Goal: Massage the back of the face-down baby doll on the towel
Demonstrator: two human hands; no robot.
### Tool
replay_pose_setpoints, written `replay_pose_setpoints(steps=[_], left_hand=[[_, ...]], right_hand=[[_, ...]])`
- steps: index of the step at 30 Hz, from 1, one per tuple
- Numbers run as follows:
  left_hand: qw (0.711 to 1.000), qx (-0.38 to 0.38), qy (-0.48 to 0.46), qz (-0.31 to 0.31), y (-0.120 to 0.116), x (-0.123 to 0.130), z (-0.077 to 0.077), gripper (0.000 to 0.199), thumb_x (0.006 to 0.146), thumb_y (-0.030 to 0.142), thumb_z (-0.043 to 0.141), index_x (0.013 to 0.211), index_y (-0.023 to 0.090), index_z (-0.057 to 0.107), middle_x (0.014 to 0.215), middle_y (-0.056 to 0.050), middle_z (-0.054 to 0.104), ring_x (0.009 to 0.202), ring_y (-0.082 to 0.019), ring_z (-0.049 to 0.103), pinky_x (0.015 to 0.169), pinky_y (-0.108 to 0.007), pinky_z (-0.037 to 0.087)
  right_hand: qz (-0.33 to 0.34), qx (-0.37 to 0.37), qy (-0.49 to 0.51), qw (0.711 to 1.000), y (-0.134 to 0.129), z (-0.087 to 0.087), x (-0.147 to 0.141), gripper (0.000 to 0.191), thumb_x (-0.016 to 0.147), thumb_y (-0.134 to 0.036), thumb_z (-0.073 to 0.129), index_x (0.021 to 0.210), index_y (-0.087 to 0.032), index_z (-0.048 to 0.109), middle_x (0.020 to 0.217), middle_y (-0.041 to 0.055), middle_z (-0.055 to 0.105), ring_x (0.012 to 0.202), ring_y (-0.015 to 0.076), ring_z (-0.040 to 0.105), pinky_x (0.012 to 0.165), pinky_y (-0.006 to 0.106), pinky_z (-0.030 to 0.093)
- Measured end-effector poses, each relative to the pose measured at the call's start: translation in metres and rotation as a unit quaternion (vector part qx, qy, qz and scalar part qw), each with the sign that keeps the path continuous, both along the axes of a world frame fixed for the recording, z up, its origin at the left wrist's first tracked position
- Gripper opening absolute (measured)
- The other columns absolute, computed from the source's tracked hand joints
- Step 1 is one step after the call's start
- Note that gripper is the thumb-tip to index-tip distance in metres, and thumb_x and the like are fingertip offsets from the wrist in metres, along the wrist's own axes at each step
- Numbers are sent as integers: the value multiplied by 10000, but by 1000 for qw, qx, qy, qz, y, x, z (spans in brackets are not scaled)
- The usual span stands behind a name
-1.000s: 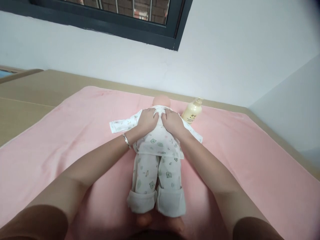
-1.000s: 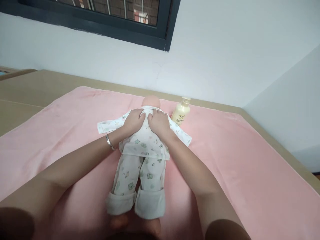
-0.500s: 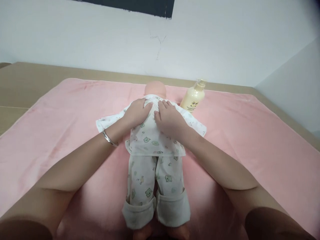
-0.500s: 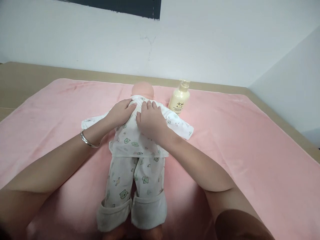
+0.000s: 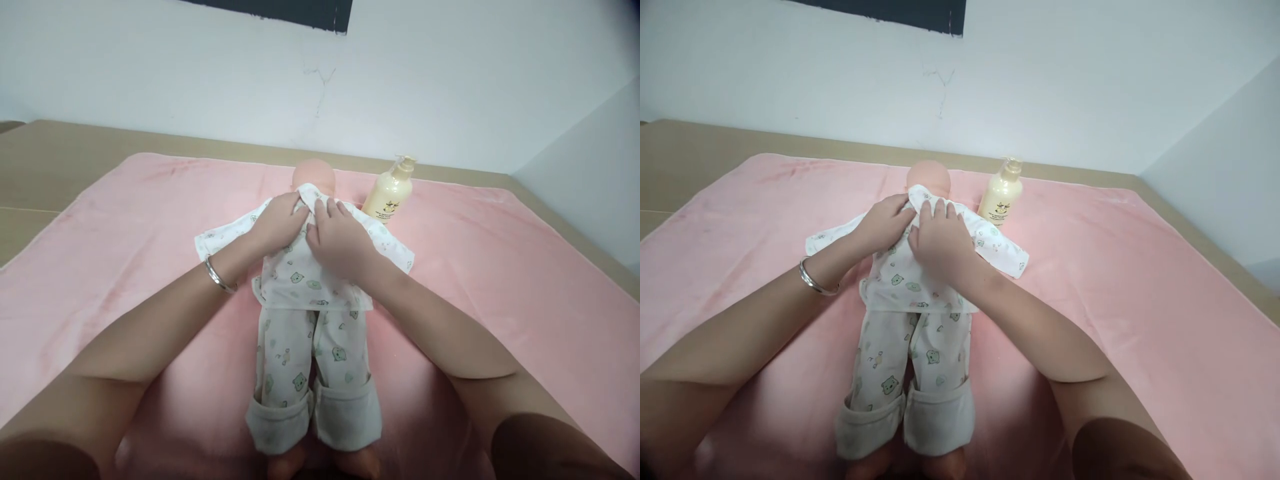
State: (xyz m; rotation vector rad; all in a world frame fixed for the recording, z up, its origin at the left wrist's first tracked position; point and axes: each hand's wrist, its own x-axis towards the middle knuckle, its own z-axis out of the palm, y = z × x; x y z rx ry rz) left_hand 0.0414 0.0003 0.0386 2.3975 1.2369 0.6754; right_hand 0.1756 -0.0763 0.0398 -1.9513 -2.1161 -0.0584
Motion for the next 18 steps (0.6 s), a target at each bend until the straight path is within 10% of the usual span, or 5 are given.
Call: replay_pose_setpoints(steps=[10,18], left_hand=[[969,219,112,-18,-30,6,-14,374,937,120,302,1022,68,662,1084,-210,682,1152,-331,618,1086,-513,466],[981,166,95,12,-5,5,-22,393,1001,231,311,1146,58,633,1170,-201,691,1163,-300,637,1058,-494,508]], right_hand=[[-13,-15,68,997,25,2,19,593,1045,-380,277,1443,3,493,1539,256,488,1466,371,428,1216,553,324],[29,22,39,999,6,4,7,506,982,-203,270,1329,19,566,1398,284,598,1381,359,520,1146,499,422]])
